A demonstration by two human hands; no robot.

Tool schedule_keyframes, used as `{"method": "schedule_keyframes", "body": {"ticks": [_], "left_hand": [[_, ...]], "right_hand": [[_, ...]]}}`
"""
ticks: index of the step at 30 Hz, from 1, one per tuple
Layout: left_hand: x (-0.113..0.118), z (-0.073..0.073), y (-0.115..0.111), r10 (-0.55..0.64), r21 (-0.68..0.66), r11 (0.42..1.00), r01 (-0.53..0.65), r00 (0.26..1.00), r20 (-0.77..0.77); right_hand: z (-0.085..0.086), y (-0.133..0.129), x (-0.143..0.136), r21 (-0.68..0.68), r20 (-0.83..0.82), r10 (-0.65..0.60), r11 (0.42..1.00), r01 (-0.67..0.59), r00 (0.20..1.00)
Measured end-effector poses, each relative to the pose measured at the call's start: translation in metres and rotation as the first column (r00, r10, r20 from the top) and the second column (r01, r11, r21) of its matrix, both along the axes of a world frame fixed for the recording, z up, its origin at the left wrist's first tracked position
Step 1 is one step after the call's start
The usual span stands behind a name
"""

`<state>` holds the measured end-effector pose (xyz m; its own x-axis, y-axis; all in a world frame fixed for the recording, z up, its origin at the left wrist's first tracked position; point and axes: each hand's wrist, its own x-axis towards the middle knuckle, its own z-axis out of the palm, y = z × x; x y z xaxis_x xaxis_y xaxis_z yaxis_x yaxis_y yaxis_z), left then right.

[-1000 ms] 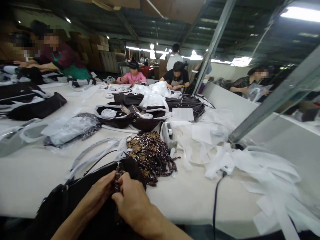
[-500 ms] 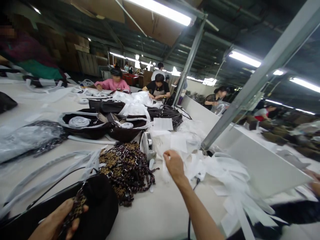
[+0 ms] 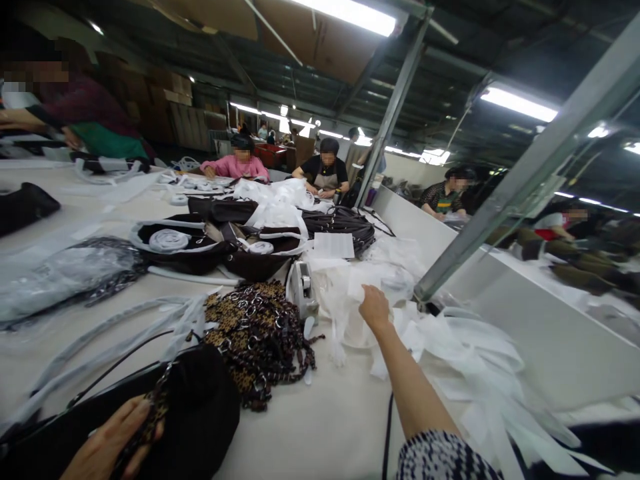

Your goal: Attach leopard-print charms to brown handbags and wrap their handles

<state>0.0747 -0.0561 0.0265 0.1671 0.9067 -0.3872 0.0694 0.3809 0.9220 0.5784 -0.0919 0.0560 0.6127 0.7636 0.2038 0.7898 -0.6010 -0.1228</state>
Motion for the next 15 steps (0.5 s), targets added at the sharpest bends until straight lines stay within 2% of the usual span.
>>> {"method": "schedule_keyframes", "body": {"ticks": [5,8,11,15], "left_hand": [[0.008,0.001,-0.004,0.026,0.013,1.000,-0.026,0.999,-0.022],[0.001,-0.005,0.002,-0.035,0.023,0.999,0.037,0.995,-0.091],[-0.012,-0.008,0.011,-0.133,0.087,0.984,0.156,0.964,-0.229],[-0.024,-0.016,0.016,-0.240,0.166,0.934,0.316,0.900,-0.365]], "right_hand": [[-0.016,-0.021,-0.046,-0.100,-0.191,0.146,0.981,-0.167,0.971],[-0.036,-0.040,-0.070,-0.199,-0.319,0.091,0.967,-0.160,0.944],[-0.051,-0.053,-0.078,-0.217,-0.387,0.016,0.970,-0.108,0.922],[-0.055,-0.059,-0.073,-0.213,-0.511,-0.056,0.975,-0.063,0.858]]}}
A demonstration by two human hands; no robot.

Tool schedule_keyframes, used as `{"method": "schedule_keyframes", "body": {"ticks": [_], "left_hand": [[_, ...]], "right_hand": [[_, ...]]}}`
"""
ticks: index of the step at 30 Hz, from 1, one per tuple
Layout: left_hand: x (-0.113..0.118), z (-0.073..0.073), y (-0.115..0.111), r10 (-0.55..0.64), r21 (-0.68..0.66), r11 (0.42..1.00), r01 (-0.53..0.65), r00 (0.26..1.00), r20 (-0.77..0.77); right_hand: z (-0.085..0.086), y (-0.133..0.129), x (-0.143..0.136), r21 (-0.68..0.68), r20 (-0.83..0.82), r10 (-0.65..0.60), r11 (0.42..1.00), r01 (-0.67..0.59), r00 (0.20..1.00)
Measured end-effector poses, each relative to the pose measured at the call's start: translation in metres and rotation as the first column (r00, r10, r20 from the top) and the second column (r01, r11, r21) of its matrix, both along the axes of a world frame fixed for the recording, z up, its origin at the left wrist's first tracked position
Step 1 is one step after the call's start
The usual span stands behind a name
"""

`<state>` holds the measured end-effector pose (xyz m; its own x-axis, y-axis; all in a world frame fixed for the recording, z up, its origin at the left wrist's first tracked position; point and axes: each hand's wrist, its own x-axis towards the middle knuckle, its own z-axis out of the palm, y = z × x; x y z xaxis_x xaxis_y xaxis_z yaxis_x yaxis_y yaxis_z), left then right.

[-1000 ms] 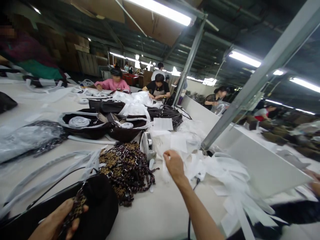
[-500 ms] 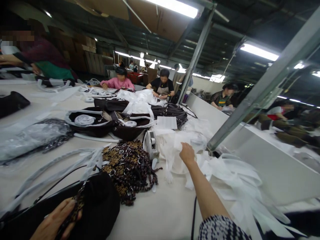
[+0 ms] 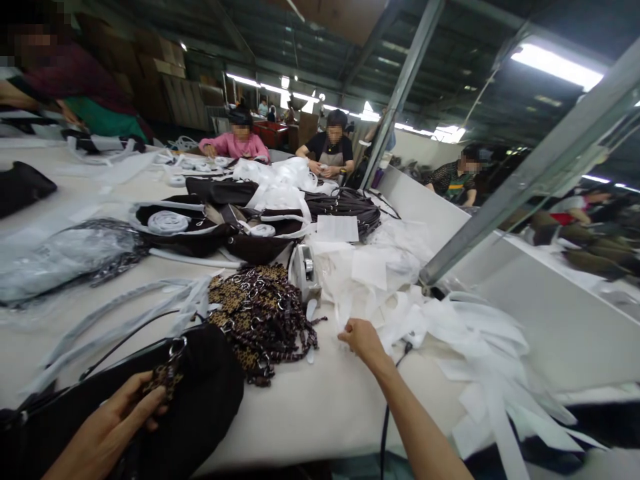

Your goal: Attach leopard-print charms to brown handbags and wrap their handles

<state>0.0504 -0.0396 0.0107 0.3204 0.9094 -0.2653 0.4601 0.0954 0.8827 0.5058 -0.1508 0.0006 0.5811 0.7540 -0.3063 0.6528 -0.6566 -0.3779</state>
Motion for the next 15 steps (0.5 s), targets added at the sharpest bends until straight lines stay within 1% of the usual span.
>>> {"method": "schedule_keyframes", "body": {"ticks": [4,6,7,8,9,10,11,12,13,14,15], "left_hand": [[-0.004,-0.013,0.002,-0.035,0.024,0.999,0.036,0.999,-0.018],[-0.006,-0.014,0.003,-0.044,0.041,0.998,0.046,0.998,-0.035],[-0.007,-0.012,0.003,-0.033,0.069,0.997,0.038,0.998,-0.062],[-0.007,-0.008,0.003,-0.007,0.123,0.992,0.020,0.995,-0.101],[-0.005,-0.001,0.001,0.036,0.212,0.977,-0.005,0.989,-0.143],[-0.001,0.008,-0.002,0.086,0.325,0.945,-0.024,0.981,-0.176],[0.007,0.018,-0.007,0.121,0.439,0.898,-0.026,0.974,-0.191],[0.019,0.028,-0.015,0.121,0.533,0.846,0.000,0.974,-0.191],[0.035,0.039,-0.023,0.065,0.586,0.809,0.056,0.981,-0.184],[0.055,0.048,-0.034,-0.034,0.595,0.794,0.124,0.986,-0.162],[0.080,0.055,-0.044,-0.198,0.558,0.793,0.245,0.969,-0.145]], "right_hand": [[0.008,-0.005,0.003,-0.001,-0.115,-0.038,0.999,0.038,0.993],[0.013,-0.010,0.002,0.014,-0.153,-0.047,0.999,0.049,0.987],[0.015,-0.012,0.000,0.023,-0.168,-0.049,0.998,0.054,0.985],[0.018,-0.015,-0.002,0.034,-0.177,-0.050,0.998,0.056,0.983],[0.021,-0.018,-0.003,0.045,-0.179,-0.050,0.997,0.059,0.983],[0.024,-0.020,-0.005,0.057,-0.174,-0.051,0.996,0.062,0.983],[0.028,-0.022,-0.007,0.070,-0.164,-0.051,0.996,0.063,0.985],[0.031,-0.022,-0.009,0.083,-0.150,-0.051,0.994,0.064,0.987],[0.035,-0.022,-0.011,0.098,-0.136,-0.048,0.993,0.061,0.990],[0.039,-0.021,-0.014,0.113,-0.126,-0.041,0.992,0.056,0.991],[0.042,-0.019,-0.017,0.127,-0.123,-0.033,0.991,0.048,0.992]]}}
